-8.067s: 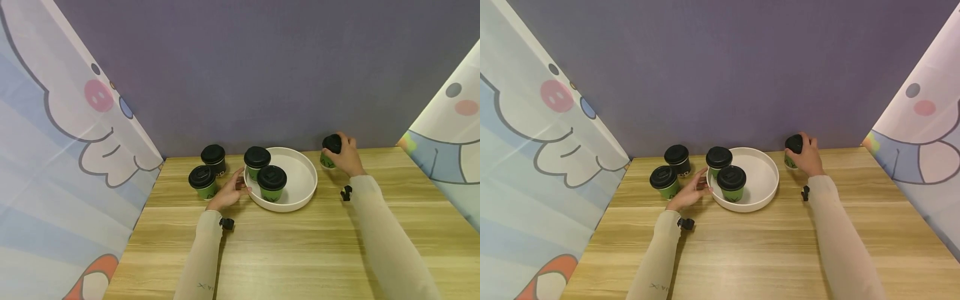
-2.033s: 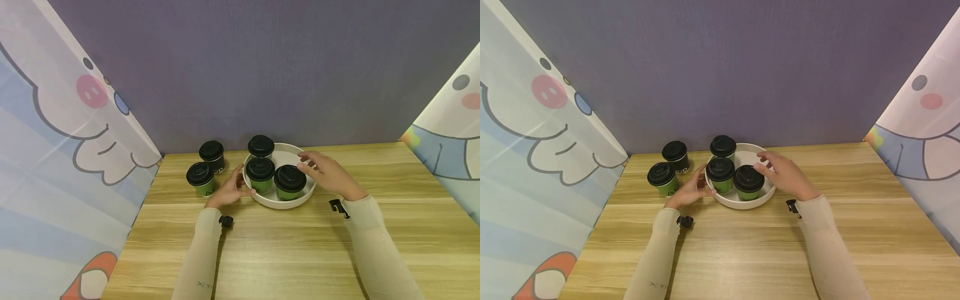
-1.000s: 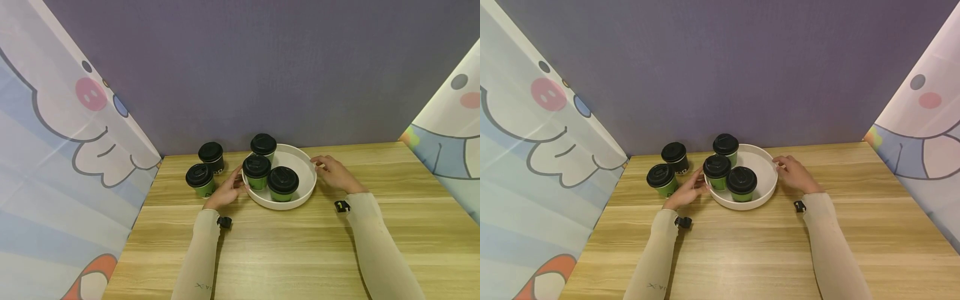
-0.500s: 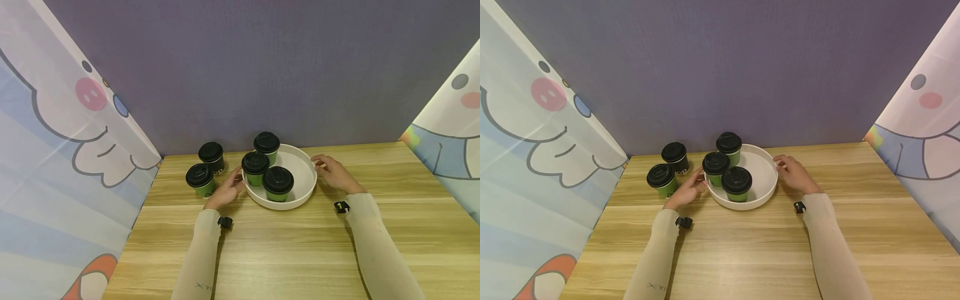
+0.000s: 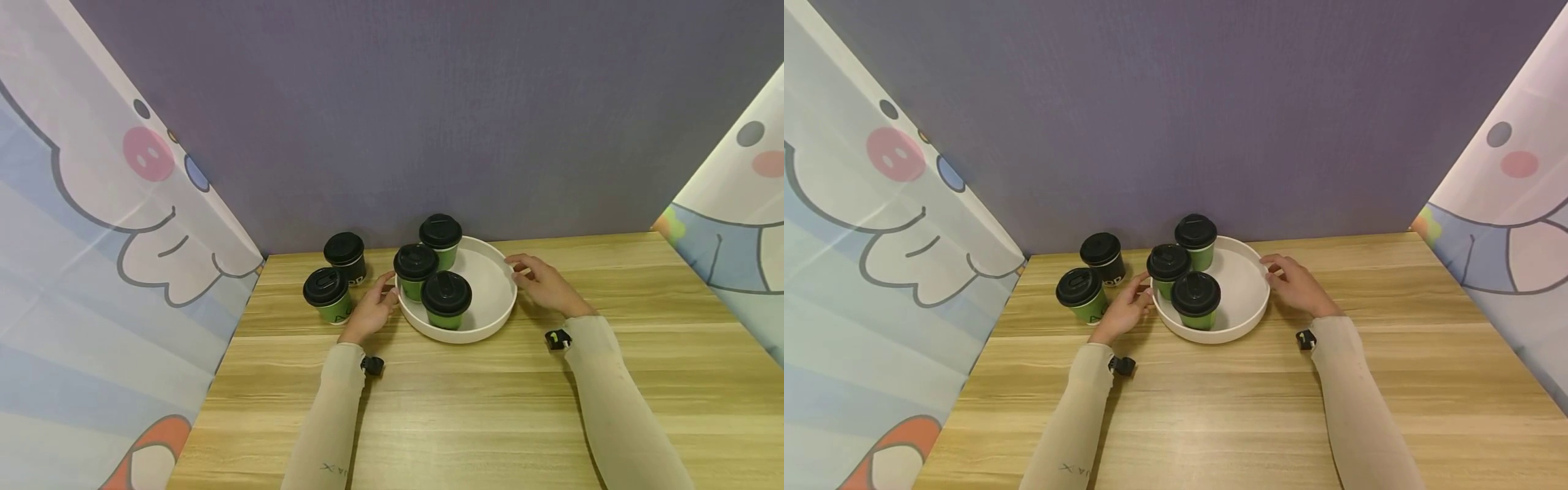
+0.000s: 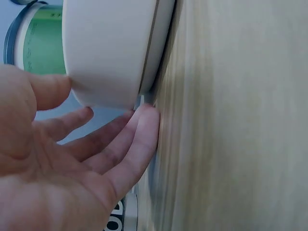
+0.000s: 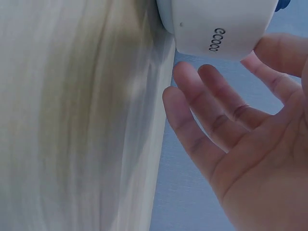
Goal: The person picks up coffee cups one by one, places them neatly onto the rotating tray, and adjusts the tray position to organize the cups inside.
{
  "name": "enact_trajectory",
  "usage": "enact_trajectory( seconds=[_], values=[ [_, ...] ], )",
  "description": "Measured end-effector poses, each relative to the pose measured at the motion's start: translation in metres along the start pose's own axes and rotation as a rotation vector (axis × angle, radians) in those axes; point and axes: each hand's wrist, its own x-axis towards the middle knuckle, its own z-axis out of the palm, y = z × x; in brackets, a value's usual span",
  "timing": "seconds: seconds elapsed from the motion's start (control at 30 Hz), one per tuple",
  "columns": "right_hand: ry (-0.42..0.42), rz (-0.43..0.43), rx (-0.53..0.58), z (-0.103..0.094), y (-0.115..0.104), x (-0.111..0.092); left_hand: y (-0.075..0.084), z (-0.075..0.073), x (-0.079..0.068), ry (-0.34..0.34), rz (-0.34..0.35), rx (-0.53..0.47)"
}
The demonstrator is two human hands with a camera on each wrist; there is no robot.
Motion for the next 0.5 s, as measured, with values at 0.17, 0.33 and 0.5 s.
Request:
enact_trajectory(
  seconds=[0.17, 0.33, 0.5],
  values=[
    [0.025, -0.012, -0.013, 0.003, 0.004, 0.001, 0.001, 0.005, 0.002, 0.08, -0.012, 0.037],
    [0.044, -0.044, -0.005, 0.005, 0.009, 0.002, 0.006, 0.007, 0.0, 0.128, -0.017, 0.061],
    [0.017, -0.045, 0.045, 0.004, 0.011, 0.002, 0.016, 0.003, -0.003, 0.132, -0.019, 0.092]
  ],
)
